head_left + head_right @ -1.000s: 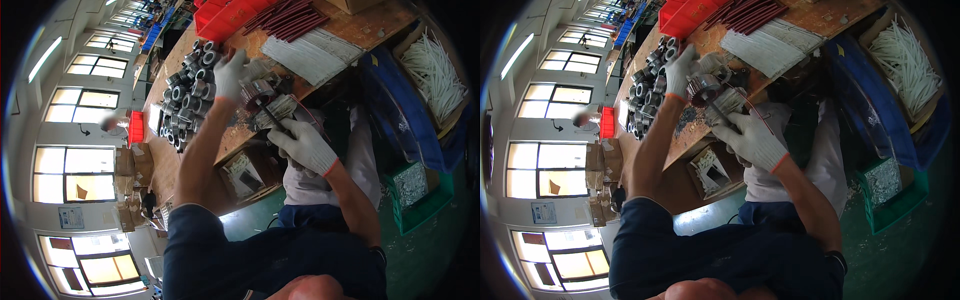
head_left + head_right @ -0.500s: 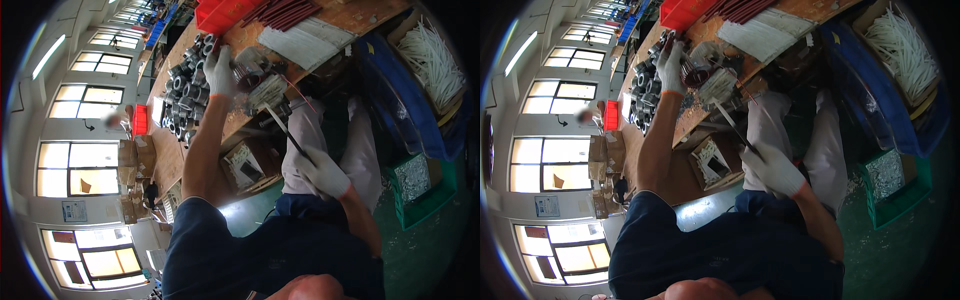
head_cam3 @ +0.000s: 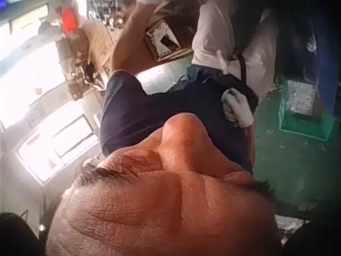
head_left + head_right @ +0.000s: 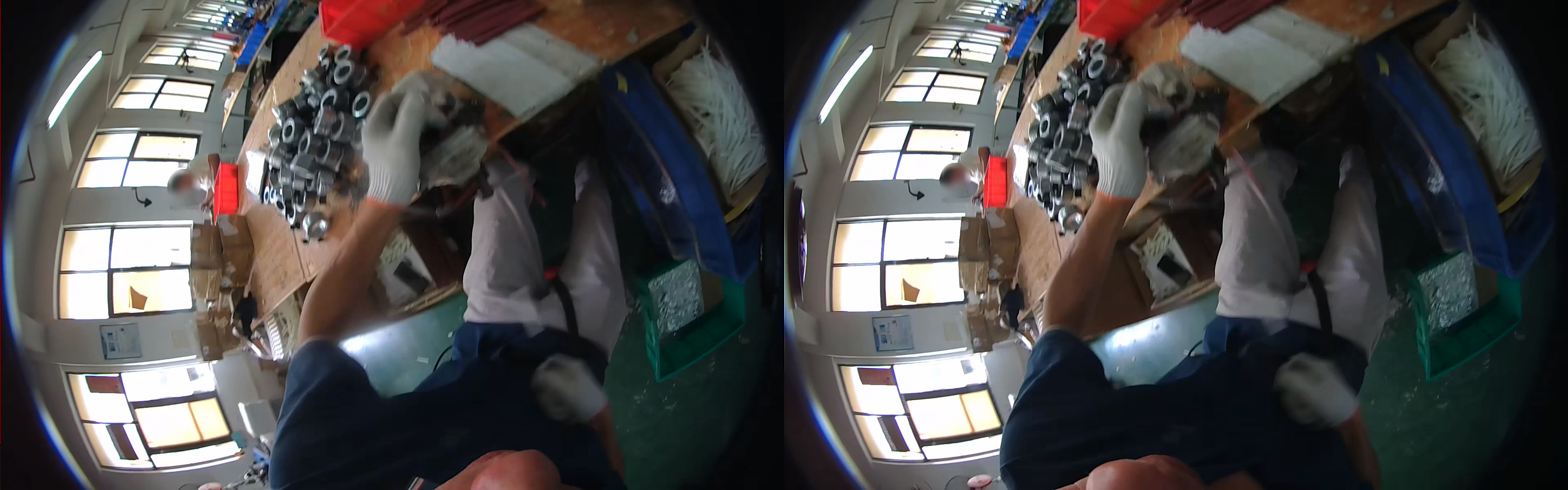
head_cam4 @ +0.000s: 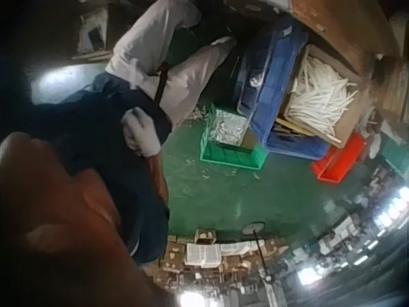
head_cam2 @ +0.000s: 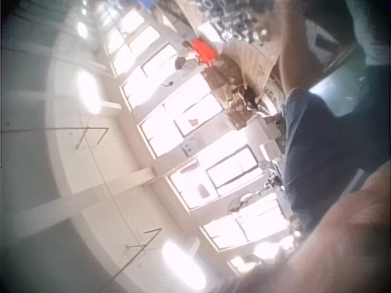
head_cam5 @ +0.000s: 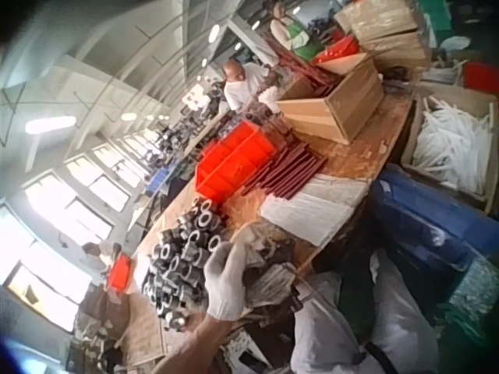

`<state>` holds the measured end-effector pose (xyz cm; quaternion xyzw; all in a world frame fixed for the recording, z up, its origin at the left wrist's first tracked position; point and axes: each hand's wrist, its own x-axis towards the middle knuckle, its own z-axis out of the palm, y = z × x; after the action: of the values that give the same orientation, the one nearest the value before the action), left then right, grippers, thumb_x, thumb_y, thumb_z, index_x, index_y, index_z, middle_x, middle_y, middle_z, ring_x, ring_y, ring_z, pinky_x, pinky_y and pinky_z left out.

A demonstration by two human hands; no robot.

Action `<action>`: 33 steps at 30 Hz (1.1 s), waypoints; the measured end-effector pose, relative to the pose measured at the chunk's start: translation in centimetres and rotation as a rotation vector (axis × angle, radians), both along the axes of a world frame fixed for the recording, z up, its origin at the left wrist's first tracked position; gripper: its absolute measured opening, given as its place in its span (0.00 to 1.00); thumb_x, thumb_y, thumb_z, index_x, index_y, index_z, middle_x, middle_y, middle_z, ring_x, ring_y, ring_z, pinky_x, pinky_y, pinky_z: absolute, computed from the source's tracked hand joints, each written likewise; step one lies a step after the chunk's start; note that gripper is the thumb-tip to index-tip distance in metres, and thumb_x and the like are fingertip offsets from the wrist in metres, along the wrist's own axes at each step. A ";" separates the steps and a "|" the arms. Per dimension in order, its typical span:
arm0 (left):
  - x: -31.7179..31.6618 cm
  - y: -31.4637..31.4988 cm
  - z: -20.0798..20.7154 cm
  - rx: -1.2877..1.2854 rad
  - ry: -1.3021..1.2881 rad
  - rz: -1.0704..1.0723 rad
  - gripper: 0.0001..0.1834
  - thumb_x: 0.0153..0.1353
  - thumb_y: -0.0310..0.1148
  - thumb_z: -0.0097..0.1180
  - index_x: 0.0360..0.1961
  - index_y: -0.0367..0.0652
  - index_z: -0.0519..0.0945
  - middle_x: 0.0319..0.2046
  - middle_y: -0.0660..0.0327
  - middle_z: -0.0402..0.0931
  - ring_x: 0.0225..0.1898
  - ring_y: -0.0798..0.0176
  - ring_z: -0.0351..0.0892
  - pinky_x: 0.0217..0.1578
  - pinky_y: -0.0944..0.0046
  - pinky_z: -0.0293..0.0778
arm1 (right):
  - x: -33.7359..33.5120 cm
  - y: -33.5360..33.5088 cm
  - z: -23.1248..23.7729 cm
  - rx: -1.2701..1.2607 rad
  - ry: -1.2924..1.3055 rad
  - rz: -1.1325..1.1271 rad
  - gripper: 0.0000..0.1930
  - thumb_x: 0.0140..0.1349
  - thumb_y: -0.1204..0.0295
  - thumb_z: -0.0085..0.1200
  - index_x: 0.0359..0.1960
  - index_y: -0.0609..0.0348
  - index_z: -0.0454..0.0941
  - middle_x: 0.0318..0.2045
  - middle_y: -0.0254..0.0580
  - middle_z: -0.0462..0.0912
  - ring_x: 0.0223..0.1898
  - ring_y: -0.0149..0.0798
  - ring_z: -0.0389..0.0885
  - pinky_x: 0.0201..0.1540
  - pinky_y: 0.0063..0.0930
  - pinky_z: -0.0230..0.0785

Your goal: Assembling an electromagnetic coil by feeding wires through a core and securing components using a manual press.

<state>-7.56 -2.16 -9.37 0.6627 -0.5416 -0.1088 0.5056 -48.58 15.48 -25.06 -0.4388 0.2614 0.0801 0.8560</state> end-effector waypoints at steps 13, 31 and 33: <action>0.9 0.3 -1.2 -0.030 0.308 0.042 0.11 0.70 0.31 0.59 0.41 0.32 0.86 0.35 0.63 0.84 0.38 0.71 0.77 0.47 0.68 0.73 | 11.6 -8.7 4.1 -0.131 -0.174 -0.259 0.12 0.78 0.63 0.57 0.37 0.57 0.76 0.16 0.26 0.70 0.12 0.22 0.65 0.13 0.23 0.54; -0.3 1.2 -1.4 -0.100 0.152 0.086 0.07 0.72 0.29 0.59 0.40 0.35 0.85 0.36 0.64 0.82 0.38 0.70 0.77 0.46 0.69 0.72 | 10.4 -16.3 5.2 -0.123 -0.186 -0.062 0.11 0.77 0.65 0.56 0.39 0.61 0.80 0.18 0.29 0.73 0.14 0.24 0.69 0.14 0.23 0.60; -1.5 3.4 -1.8 -0.395 -0.357 0.209 0.08 0.69 0.24 0.60 0.47 0.35 0.84 0.43 0.59 0.82 0.44 0.64 0.79 0.50 0.65 0.75 | 10.2 -16.5 5.7 -0.159 -0.198 -0.017 0.10 0.77 0.68 0.55 0.40 0.61 0.80 0.18 0.29 0.73 0.14 0.23 0.71 0.15 0.22 0.63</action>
<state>-9.05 1.21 -11.16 0.6121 -0.5615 0.1699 0.5302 -38.35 -1.01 -19.34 -0.5088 0.1848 0.0081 0.8408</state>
